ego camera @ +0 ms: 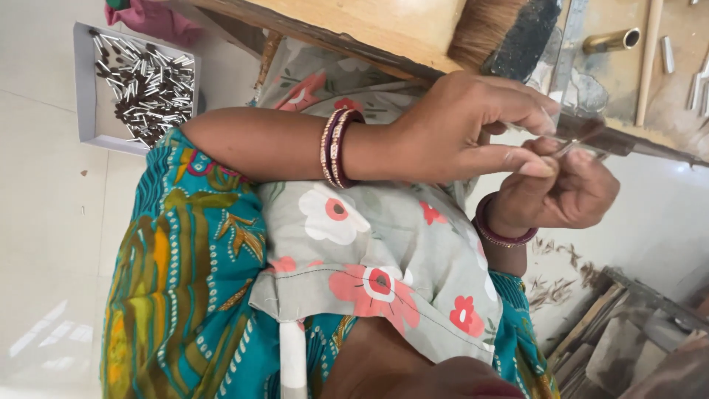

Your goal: Assembling small metal tubes onto brush heads at a workbench.

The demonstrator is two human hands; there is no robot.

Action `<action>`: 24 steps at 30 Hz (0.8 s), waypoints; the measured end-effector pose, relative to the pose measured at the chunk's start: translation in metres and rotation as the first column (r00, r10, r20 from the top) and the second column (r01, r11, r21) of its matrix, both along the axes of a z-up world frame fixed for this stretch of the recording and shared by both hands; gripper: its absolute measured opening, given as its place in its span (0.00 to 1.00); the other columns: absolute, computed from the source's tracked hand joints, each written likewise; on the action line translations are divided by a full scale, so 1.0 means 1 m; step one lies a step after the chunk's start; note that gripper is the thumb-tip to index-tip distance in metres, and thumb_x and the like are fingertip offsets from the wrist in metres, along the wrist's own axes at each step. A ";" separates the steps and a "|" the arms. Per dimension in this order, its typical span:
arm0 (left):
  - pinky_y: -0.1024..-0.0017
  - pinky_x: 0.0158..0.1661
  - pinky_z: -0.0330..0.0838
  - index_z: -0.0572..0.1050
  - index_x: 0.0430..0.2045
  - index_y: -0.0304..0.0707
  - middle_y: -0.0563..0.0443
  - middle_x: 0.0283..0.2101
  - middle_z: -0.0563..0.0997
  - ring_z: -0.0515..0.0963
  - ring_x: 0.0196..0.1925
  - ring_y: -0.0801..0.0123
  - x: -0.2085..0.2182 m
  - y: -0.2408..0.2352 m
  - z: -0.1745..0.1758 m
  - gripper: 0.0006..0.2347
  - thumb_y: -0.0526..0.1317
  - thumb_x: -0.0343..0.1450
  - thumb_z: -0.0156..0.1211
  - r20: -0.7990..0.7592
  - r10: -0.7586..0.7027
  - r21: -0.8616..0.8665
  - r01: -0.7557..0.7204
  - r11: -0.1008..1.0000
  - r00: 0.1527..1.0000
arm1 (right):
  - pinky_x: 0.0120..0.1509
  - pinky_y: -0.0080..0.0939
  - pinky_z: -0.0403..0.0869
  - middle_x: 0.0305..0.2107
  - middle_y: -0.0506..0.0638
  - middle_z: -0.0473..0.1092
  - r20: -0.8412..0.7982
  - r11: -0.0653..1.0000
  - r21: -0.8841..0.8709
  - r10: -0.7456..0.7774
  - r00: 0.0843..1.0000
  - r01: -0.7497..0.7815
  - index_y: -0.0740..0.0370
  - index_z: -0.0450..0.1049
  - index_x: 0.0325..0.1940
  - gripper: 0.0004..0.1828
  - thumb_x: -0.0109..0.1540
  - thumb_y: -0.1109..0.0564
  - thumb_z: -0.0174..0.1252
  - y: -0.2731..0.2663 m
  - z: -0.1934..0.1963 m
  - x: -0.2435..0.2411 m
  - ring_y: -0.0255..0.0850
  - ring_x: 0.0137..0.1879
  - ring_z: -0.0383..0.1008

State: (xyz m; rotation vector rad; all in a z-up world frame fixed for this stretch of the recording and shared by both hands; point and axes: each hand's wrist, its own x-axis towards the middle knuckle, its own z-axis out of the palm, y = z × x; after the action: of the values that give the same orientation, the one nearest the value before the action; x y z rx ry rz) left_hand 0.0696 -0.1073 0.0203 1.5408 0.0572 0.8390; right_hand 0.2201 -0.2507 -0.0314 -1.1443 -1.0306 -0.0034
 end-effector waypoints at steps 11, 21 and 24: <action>0.64 0.26 0.73 0.79 0.19 0.34 0.43 0.78 0.55 0.83 0.29 0.64 0.032 -0.002 -0.081 0.04 0.33 0.63 0.68 -0.322 0.134 0.674 0.128 0.727 0.937 | 0.40 0.45 0.72 0.30 0.56 0.76 0.686 0.844 -0.199 -0.243 0.686 0.498 0.70 0.77 0.49 0.06 0.69 0.67 0.57 -0.028 -0.025 0.035 0.48 0.34 0.76; 0.67 0.27 0.74 0.80 0.20 0.29 0.42 0.79 0.52 0.83 0.30 0.66 0.029 0.000 -0.066 0.04 0.32 0.63 0.67 -0.294 0.216 0.750 0.085 0.656 0.931 | 0.39 0.42 0.72 0.31 0.57 0.76 0.665 0.845 -0.292 -0.157 0.730 0.447 0.70 0.79 0.46 0.04 0.70 0.64 0.63 -0.027 -0.010 0.040 0.47 0.35 0.76; 0.66 0.27 0.73 0.81 0.23 0.30 0.39 0.75 0.57 0.84 0.31 0.65 0.014 0.013 -0.040 0.08 0.39 0.65 0.71 -0.234 0.088 0.694 0.103 0.712 0.968 | 0.38 0.38 0.69 0.33 0.57 0.76 0.610 0.843 -0.407 -0.036 0.792 0.351 0.71 0.80 0.46 0.08 0.74 0.61 0.66 -0.016 0.024 0.063 0.43 0.35 0.76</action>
State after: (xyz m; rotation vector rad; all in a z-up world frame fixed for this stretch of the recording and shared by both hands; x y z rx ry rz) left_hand 0.0836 -0.0942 -0.0195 2.3763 -0.1014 0.6775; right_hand 0.2834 -0.2668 -0.0073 -1.8048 -1.5036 -0.2929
